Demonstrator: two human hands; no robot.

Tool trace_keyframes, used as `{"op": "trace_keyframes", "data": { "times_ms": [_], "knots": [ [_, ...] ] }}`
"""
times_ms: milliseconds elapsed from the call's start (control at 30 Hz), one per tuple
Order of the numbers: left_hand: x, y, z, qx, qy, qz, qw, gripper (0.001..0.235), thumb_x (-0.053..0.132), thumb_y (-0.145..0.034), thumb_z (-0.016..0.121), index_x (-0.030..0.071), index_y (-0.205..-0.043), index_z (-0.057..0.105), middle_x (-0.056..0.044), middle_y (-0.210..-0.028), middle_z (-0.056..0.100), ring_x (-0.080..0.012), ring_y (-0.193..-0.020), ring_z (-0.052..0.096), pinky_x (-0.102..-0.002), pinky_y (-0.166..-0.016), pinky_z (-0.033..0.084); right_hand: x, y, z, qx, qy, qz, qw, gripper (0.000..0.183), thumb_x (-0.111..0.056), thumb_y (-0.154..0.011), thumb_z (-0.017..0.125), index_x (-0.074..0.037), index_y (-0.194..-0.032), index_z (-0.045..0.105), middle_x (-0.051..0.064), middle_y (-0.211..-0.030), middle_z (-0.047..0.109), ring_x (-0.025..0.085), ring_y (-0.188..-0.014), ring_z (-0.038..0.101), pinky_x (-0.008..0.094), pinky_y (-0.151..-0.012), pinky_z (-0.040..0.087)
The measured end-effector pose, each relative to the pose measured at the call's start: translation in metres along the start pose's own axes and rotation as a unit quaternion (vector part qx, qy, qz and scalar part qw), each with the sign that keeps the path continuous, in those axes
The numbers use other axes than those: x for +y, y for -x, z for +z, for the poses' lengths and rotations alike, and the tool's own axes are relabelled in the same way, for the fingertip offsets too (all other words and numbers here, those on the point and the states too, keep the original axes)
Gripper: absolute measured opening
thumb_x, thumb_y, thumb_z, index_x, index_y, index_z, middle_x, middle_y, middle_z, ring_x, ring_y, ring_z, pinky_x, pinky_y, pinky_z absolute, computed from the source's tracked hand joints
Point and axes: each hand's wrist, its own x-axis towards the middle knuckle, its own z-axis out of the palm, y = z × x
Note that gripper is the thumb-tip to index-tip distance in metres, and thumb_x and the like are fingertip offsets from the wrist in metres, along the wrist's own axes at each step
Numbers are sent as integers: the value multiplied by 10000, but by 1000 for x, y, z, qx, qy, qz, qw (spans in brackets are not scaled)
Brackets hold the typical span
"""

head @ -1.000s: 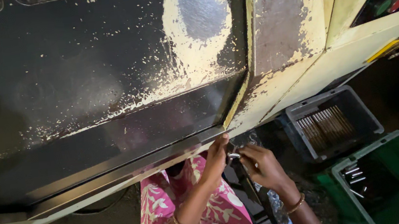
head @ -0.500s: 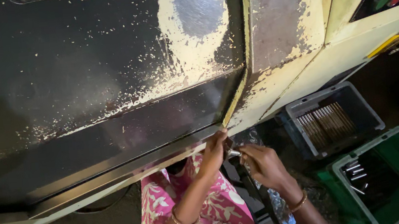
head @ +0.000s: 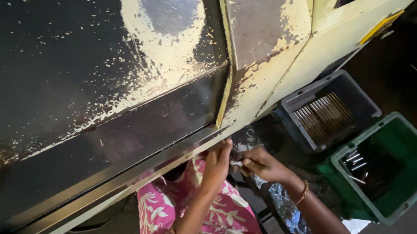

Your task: The person operates a machine by repeatedly opening and closing its door, inserting a metal rod into an internal mechanism, and then closing the door. This cycle is performed multiple times throughout the clip.

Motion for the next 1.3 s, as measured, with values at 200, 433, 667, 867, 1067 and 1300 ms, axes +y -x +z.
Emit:
{"op": "trace_keyframes", "data": {
  "times_ms": [200,433,667,867,1067,1300],
  "knots": [
    [1,-5,8,10,-13,24,1000,441,414,-1038,538,-2,-932,636,-32,-808,619,-157,-795,549,-309,-757,467,9,4,6,97,139,-52,984,125,14,-934,509,6,-855,605,75,-646,593,180,-564,556,330,-543,443],
    [-8,-17,-30,72,-13,-165,984,471,552,-1014,496,89,-1043,579,50,-781,506,-122,-736,499,-301,-720,467,-17,20,-22,171,197,-145,954,318,23,-855,439,-49,-1032,693,90,-813,726,177,-666,733,317,-583,567],
    [-45,-4,-80,73,83,-193,975,410,478,-964,613,72,-963,666,25,-680,518,-71,-565,455,-248,-501,367,62,20,-192,302,477,176,806,252,-184,-938,673,-105,-1176,705,241,-900,724,419,-814,711,504,-725,544],
    [-59,15,-90,95,21,-254,962,482,495,-990,577,20,-1030,647,17,-744,531,-83,-578,467,-285,-490,339,157,28,-276,187,592,348,703,218,-196,-907,666,-54,-1034,772,258,-1061,728,445,-1021,703,527,-865,566],
    [-79,20,-79,74,36,-158,984,592,479,-997,641,0,-1339,702,-4,-903,583,-84,-767,479,-266,-681,425,179,32,-295,164,606,392,672,209,-187,-918,668,-69,-1030,799,231,-1132,750,406,-1065,729,503,-869,598],
    [-107,9,-70,20,-80,-86,993,450,457,-1051,582,25,-1157,645,-21,-936,587,-136,-872,553,-331,-782,465,138,32,-287,185,569,418,684,339,-395,-868,769,-161,-1111,801,178,-1138,753,383,-1084,713,500,-879,569]
  ]
}}
